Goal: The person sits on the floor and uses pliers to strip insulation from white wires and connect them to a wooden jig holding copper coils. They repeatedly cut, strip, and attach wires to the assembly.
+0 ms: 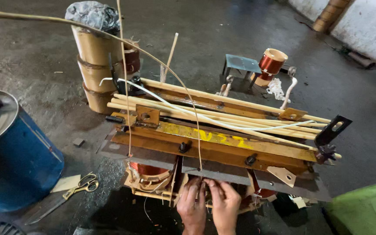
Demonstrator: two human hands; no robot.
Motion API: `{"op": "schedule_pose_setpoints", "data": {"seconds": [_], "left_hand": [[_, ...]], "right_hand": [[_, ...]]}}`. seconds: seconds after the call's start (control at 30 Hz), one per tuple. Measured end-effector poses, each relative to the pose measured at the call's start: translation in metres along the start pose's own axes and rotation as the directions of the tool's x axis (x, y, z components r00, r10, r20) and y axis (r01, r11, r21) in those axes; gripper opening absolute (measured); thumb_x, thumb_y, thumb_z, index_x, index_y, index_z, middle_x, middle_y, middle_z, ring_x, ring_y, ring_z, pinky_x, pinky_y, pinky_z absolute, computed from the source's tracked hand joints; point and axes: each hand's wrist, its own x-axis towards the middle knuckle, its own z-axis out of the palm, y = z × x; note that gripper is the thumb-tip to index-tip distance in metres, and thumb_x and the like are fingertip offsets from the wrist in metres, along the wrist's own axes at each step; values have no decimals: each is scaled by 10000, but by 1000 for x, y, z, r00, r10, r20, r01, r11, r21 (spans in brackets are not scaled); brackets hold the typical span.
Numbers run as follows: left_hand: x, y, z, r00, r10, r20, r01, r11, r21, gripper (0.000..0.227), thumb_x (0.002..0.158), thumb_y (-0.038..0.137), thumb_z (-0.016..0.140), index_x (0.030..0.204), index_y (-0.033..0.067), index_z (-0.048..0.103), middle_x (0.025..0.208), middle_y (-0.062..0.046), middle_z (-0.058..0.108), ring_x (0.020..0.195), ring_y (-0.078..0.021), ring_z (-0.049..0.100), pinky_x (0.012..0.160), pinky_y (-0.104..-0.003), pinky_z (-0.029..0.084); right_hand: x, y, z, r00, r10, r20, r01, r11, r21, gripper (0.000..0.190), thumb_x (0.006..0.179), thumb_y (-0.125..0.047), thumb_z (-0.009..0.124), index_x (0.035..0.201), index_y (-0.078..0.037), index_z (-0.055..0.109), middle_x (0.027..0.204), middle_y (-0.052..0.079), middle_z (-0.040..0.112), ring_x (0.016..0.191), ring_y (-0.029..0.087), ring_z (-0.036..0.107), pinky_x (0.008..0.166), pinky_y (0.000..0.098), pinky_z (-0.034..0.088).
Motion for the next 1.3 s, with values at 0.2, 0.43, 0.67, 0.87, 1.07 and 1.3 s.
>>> {"op": "schedule_pose_setpoints", "data": {"seconds": [0.2, 0.43, 0.67, 0.87, 1.07, 1.3], "left_hand": [[5, 11, -8, 997, -56, 47, 54, 998, 34, 217, 832, 18, 732, 1048, 21, 741, 994, -135, 757, 883, -309, 734, 772, -371, 575], [6, 8, -6, 998, -65, 16, 66, 997, -26, 237, 836, 77, 775, 1051, -1, 712, 988, -146, 763, 839, -288, 759, 702, -375, 600], [-4, 3, -12, 996, -88, 24, 91, 956, -277, 157, 850, -6, 680, 1007, 4, 674, 962, -127, 775, 817, -252, 782, 693, -337, 602], [0, 7, -10, 965, -260, 37, 262, 956, -130, 167, 886, -36, 621, 1024, 1, 709, 923, -155, 767, 769, -273, 769, 660, -340, 593], [7, 3, -10, 962, -273, 8, 273, 959, -75, 106, 884, 34, 724, 986, 14, 744, 915, -131, 796, 738, -251, 794, 619, -341, 594], [2, 7, -13, 987, -158, -36, 152, 981, -118, 322, 848, -31, 687, 1160, 17, 750, 1036, -134, 794, 903, -245, 783, 785, -339, 594]], "right_hand": [[4, -3, 9, 998, 56, 3, -54, 978, -203, 203, 865, -103, 774, 1011, 36, 801, 798, 75, 820, 662, 48, 602, 622, 239, 506], [-19, 37, -2, 937, 350, -10, -283, 773, 568, 148, 937, -87, 742, 826, -4, 690, 753, 35, 624, 607, 93, 485, 527, 254, 354], [-46, 25, -10, 965, -191, 178, 163, 973, 161, 62, 900, -92, 757, 942, -59, 789, 940, 35, 707, 776, 52, 663, 601, 234, 583], [-11, -18, -3, 993, -68, 100, 91, 967, -237, 306, 800, -93, 804, 1105, -68, 815, 915, 27, 821, 533, 39, 381, 450, 208, 311], [-2, -26, 12, 997, 64, 34, -57, 984, -167, 223, 799, -58, 785, 1016, -15, 809, 887, 47, 817, 605, 33, 527, 504, 222, 414], [-7, -18, 27, 974, -219, -65, 193, 942, -274, 206, 735, -14, 753, 934, 36, 743, 859, 104, 801, 809, 147, 759, 776, 287, 576]]}}
